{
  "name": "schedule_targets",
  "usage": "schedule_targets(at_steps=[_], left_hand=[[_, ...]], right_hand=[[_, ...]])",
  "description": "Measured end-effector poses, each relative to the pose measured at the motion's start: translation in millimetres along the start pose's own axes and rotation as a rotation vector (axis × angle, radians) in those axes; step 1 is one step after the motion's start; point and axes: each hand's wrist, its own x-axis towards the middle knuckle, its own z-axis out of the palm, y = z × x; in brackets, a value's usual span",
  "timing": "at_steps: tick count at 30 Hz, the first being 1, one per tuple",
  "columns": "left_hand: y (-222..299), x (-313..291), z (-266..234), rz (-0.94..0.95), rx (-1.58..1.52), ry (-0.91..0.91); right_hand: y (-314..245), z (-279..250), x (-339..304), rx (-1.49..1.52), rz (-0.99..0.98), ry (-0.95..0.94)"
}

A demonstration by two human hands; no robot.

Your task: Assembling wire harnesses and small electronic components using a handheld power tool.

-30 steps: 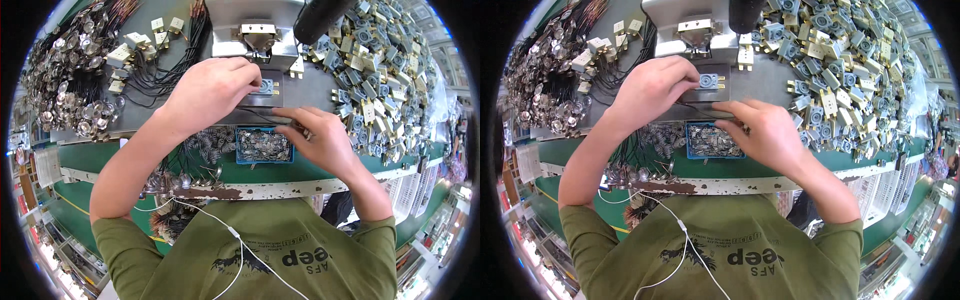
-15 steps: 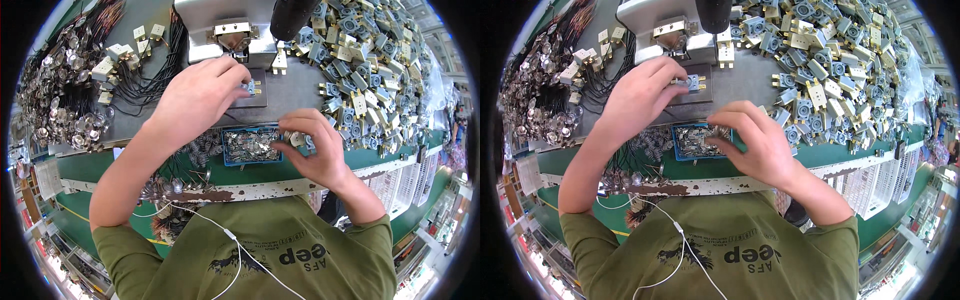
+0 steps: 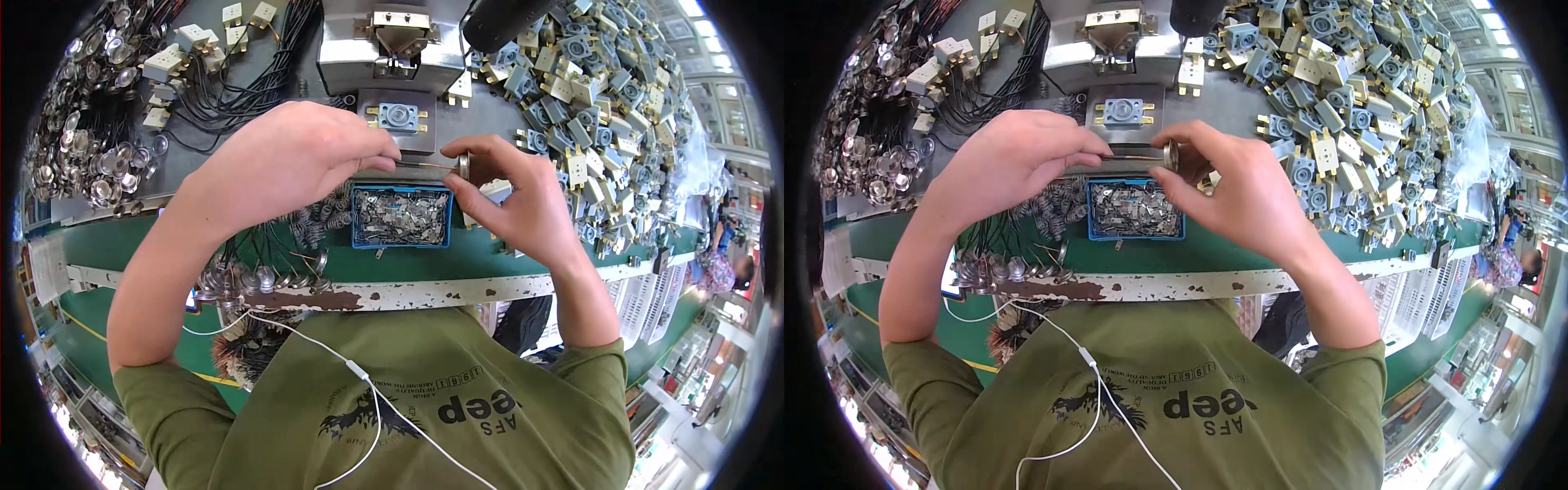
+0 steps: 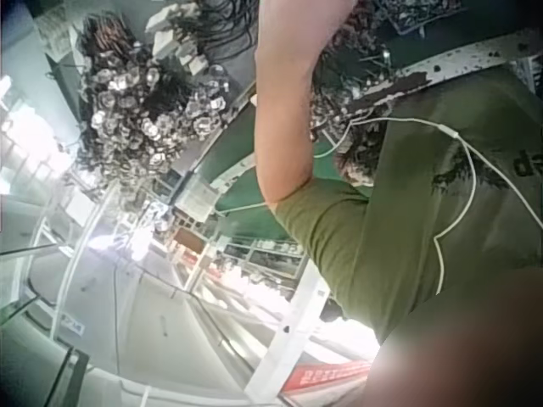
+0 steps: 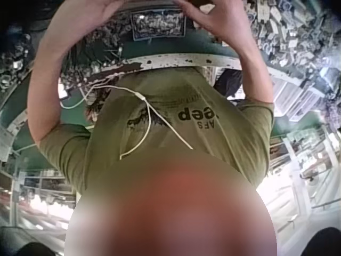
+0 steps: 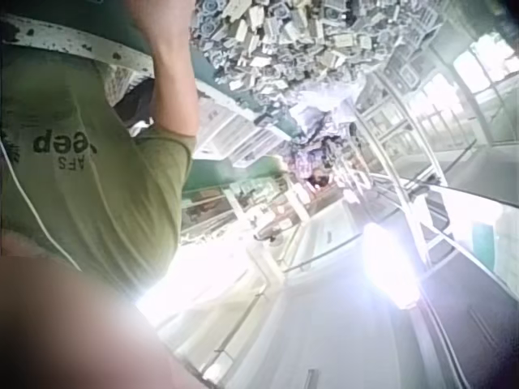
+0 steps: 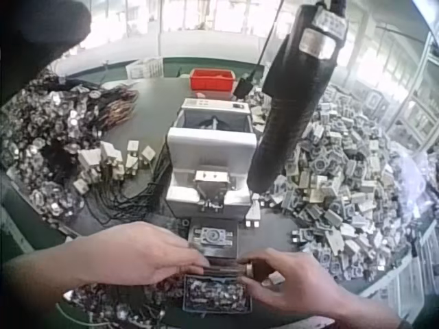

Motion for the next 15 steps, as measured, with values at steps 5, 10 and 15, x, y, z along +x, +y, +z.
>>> schedule_targets(at_steps=[5,10,15], left_hand=[[1.1,-7.4,-1.6,-0.008,0.014,0.035],[4.7,-4.9,-14.6,-0.053,0.043,0.058],[2.8,-3.7,-18.5,-0.058,0.071,0.075]], right_hand=[[-0.1,1.8,6.6,0.086,0.115,-0.137],[14.8,8.0,21.8,0.714,0.23,-0.372],[15.2,14.7,28.1,0.836,0.273,-0.39]])
